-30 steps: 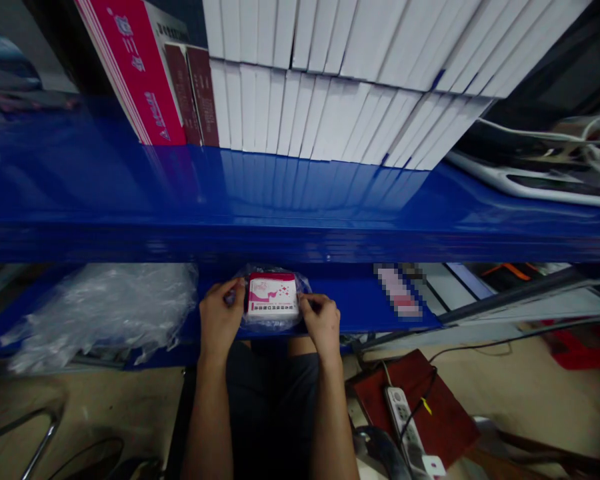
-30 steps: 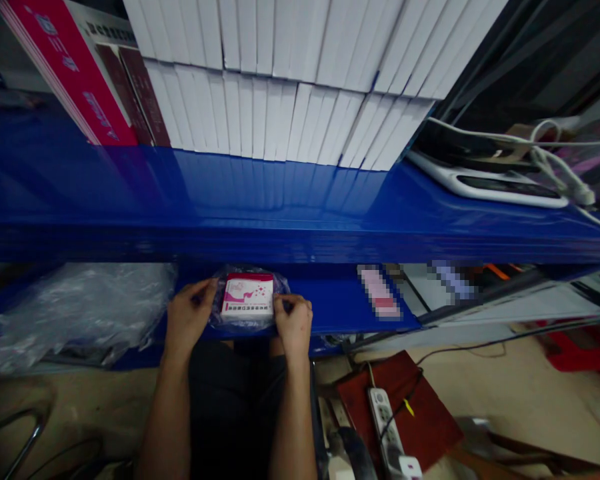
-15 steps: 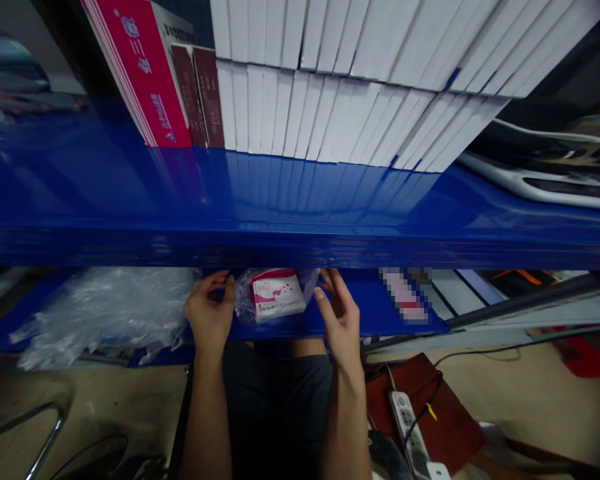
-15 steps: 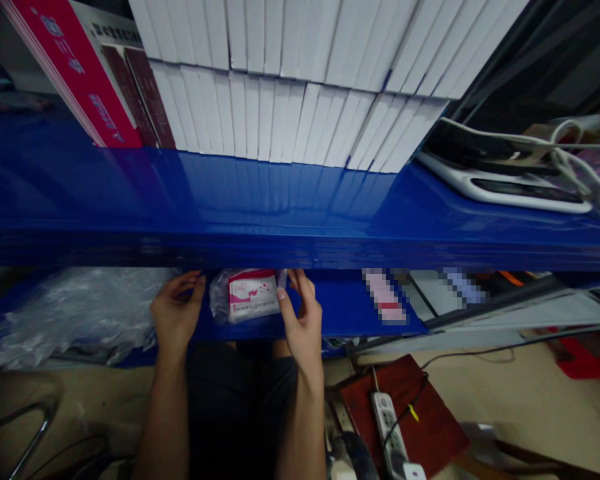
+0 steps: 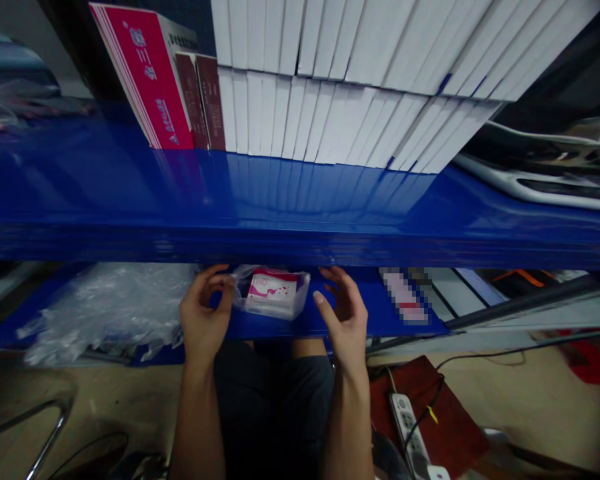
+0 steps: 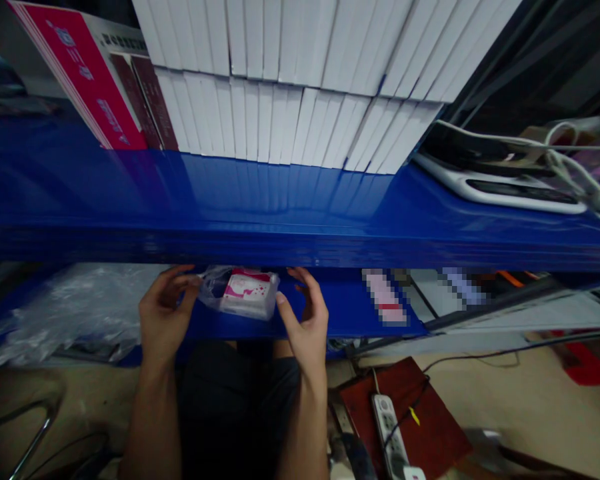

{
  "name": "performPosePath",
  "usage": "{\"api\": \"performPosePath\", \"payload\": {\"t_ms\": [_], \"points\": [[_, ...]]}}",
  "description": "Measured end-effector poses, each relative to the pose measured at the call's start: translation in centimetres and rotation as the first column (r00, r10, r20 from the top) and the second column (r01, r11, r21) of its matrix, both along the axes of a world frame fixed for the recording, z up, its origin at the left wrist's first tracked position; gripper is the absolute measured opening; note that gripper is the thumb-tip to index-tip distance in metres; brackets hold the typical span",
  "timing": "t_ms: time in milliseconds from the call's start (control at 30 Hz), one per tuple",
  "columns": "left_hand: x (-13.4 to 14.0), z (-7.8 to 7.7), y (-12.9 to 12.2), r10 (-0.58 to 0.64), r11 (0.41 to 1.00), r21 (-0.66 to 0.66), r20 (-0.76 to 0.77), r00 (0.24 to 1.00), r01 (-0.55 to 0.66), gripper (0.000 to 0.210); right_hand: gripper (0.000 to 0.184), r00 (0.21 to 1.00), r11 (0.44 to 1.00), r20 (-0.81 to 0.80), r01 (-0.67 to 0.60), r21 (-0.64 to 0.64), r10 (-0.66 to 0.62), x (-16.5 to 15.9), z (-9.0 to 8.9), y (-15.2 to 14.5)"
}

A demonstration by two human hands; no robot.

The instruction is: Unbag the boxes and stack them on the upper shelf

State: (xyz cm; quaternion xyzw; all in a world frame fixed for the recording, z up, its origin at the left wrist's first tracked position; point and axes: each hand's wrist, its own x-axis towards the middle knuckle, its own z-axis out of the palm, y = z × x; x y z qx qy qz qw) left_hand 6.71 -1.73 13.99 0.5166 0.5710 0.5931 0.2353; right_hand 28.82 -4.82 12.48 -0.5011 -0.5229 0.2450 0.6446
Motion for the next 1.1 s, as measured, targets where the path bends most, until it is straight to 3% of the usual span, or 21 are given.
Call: {"api": "performPosePath", "payload": {"t_ms": [100, 167, 267, 333, 467, 567, 633, 700, 900, 1000, 1100], "points": [[-0.3, -0.4, -0.1, -0.129, 0.984, -0.139, -0.135, 0.982, 0.11, 0.042, 0.068, 0.981, 0.997, 0.188, 0.056, -0.051, -0.046, -0.5, -0.5, 0.7], [-0.7, -0.5, -0.2, -0.128, 0.971, -0.231, -0.26, 0.957, 0.068, 0.037, 0.058, 0.966, 0.996, 0.258, 0.051, -0.075, -0.03, -0.9, -0.9, 1.0], [-1.3, 0.2, -0.8, -0.046, 0.965, -0.258, -0.34, 0.939, -0.046, 0.023, 0.023, 0.974, 0.993, 0.222, 0.072, -0.088, -0.051, -1.2, -1.1, 1.1], [-1.7, 0.8, -1.2, -0.014, 0.963, -0.258, -0.336, 0.942, -0.078, 0.027, 0.027, 0.984, 0.987, 0.136, 0.125, -0.099, -0.111, -1.1, -1.1, 1.0], [-1.9, 1.2, -1.3, -0.054, 0.994, -0.108, -0.189, 0.981, 0.033, 0.032, 0.032, 0.986, 0.974, 0.0, 0.167, -0.152, -0.169, -0.6, -1.0, 0.8], [-1.2, 0.6, -1.0, -0.106, 0.993, 0.045, -0.103, 0.989, 0.111, 0.023, 0.031, 0.992, 0.983, -0.062, 0.095, -0.16, -0.106, -0.4, -1.0, 0.6], [-0.3, 0.3, -0.8, -0.215, 0.973, 0.063, -0.125, 0.969, 0.224, 0.015, 0.028, 0.998, 0.989, -0.059, 0.009, -0.144, -0.017, -0.3, -0.9, 0.5], [0.8, 0.1, -0.7, -0.352, 0.932, 0.028, -0.175, 0.92, 0.362, 0.017, 0.023, 0.997, 0.989, -0.021, -0.073, -0.131, 0.07, -0.4, -0.5, 0.2], [4.3, -0.8, -0.6, -0.654, 0.757, -0.149, -0.17, 0.737, 0.637, 0.065, 0.009, 0.924, 0.978, 0.32, -0.204, -0.051, 0.21, -1.1, 2.0, -0.8], [5.3, -1.5, -0.5, -0.768, 0.635, -0.224, -0.085, 0.634, 0.739, 0.043, 0.014, 0.872, 0.969, 0.424, -0.241, -0.062, 0.244, -1.4, 2.7, -1.3], [5.3, -1.9, -0.5, -0.82, 0.553, -0.296, -0.03, 0.571, 0.779, 0.018, 0.023, 0.88, 0.952, 0.367, -0.295, -0.077, 0.302, -1.2, 2.4, -1.3]]}}
